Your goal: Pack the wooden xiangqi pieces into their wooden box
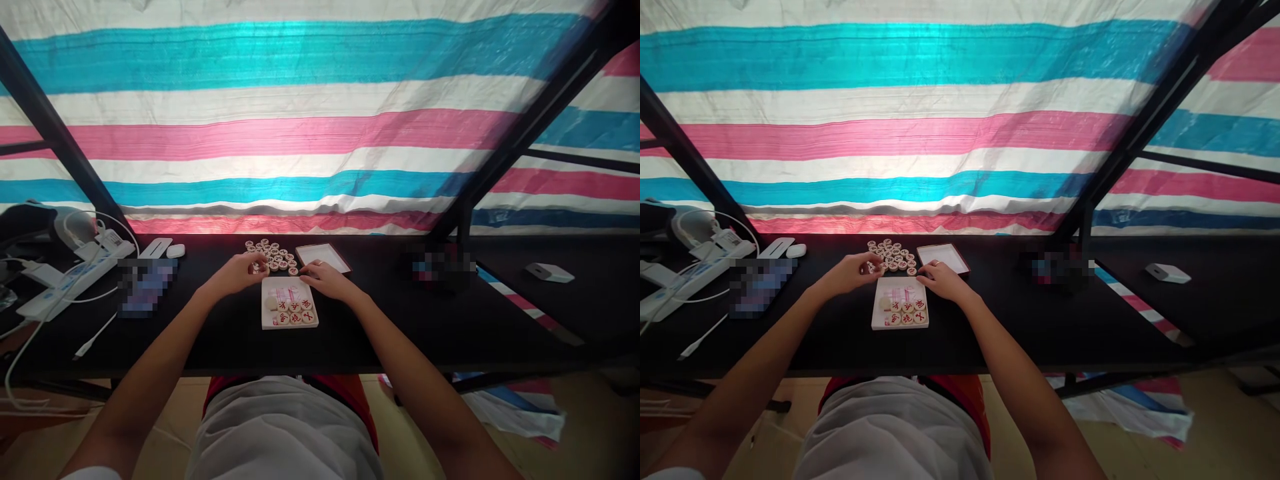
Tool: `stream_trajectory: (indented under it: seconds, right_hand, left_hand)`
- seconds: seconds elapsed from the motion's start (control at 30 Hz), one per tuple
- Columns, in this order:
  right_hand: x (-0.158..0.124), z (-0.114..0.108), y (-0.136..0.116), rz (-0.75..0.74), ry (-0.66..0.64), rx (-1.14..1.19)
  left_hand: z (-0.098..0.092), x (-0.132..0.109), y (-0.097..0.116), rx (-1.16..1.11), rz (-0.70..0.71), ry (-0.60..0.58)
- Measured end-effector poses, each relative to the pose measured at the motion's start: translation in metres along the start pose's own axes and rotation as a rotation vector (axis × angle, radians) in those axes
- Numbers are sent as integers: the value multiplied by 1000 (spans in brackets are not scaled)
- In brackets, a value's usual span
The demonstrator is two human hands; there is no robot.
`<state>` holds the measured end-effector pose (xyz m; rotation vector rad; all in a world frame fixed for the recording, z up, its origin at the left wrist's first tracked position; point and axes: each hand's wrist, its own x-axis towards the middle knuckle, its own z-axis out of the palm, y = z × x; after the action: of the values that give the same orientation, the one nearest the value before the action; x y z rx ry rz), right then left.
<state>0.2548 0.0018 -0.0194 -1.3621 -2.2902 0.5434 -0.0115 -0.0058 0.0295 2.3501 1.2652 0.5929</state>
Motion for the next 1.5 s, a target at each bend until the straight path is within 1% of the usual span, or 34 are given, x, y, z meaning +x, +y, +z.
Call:
stream_trajectory:
  seconds: [0.03, 0.07, 0.1, 0.17, 0.3, 0.4, 0.47, 0.53, 0.6, 0.67, 0.73, 0.8, 0.9, 0.97, 1.07, 1.17, 1.23, 1.3, 1.4, 1.5]
  right_hand:
    - [0, 0, 0, 0, -2, 2]
    - [0, -1, -1, 0, -3, 3]
    - [0, -1, -1, 1, -4, 4]
    - [0, -1, -1, 5, -4, 6]
    - [0, -1, 2, -4, 1, 1]
    - [1, 0, 4, -17, -1, -1]
    - [1, 1, 4, -17, -2, -2]
    - [1, 1, 4, -13, -2, -3]
    - [1, 1, 4, -9, 1, -3]
    - [1, 0, 3, -9, 1, -3]
    - [1, 0, 2, -10, -1, 0]
    - [0, -1, 2, -8, -2, 3]
    - [0, -2, 1, -2, -9, 8]
    - [0, -2, 1, 2, -10, 7]
    - [0, -1, 1, 5, -1, 4]
    - [0, -1, 2, 3, 7, 3]
    - [1, -1, 2, -7, -1, 11]
    - [1, -1, 2, -28, -22, 28]
    - [2, -3, 3, -47, -43, 48]
    - [1, -3, 4, -44, -46, 59]
  left_hand:
    - [0, 1, -2, 36, -19, 62]
    - [0, 2, -5, 70, -28, 99]
    - [2, 3, -7, 97, -30, 111]
    - [9, 5, -9, 133, -17, 89]
    - [24, 7, -13, 205, -6, -19]
    - [29, 7, -14, 219, 38, -70]
    - [29, 6, -14, 228, 48, -79]
    - [28, 4, -10, 255, 32, -54]
    - [25, 2, -4, 269, 63, -39]
    - [21, -1, 3, 242, 160, -100]
    - [17, -4, 9, 197, 245, -223]
    - [15, -6, 12, 168, 262, -312]
    - [16, -7, 11, 158, 227, -347]
    - [18, -6, 9, 159, 207, -338]
    - [20, -4, 10, 136, 207, -278]
    - [17, -3, 11, 92, 189, -152]
    - [12, -2, 9, 79, 137, -40]
    - [6, -1, 4, 79, 67, 24]
    - [-1, 0, -8, 103, -24, 8]
    - [-2, 1, -18, 139, -47, -36]
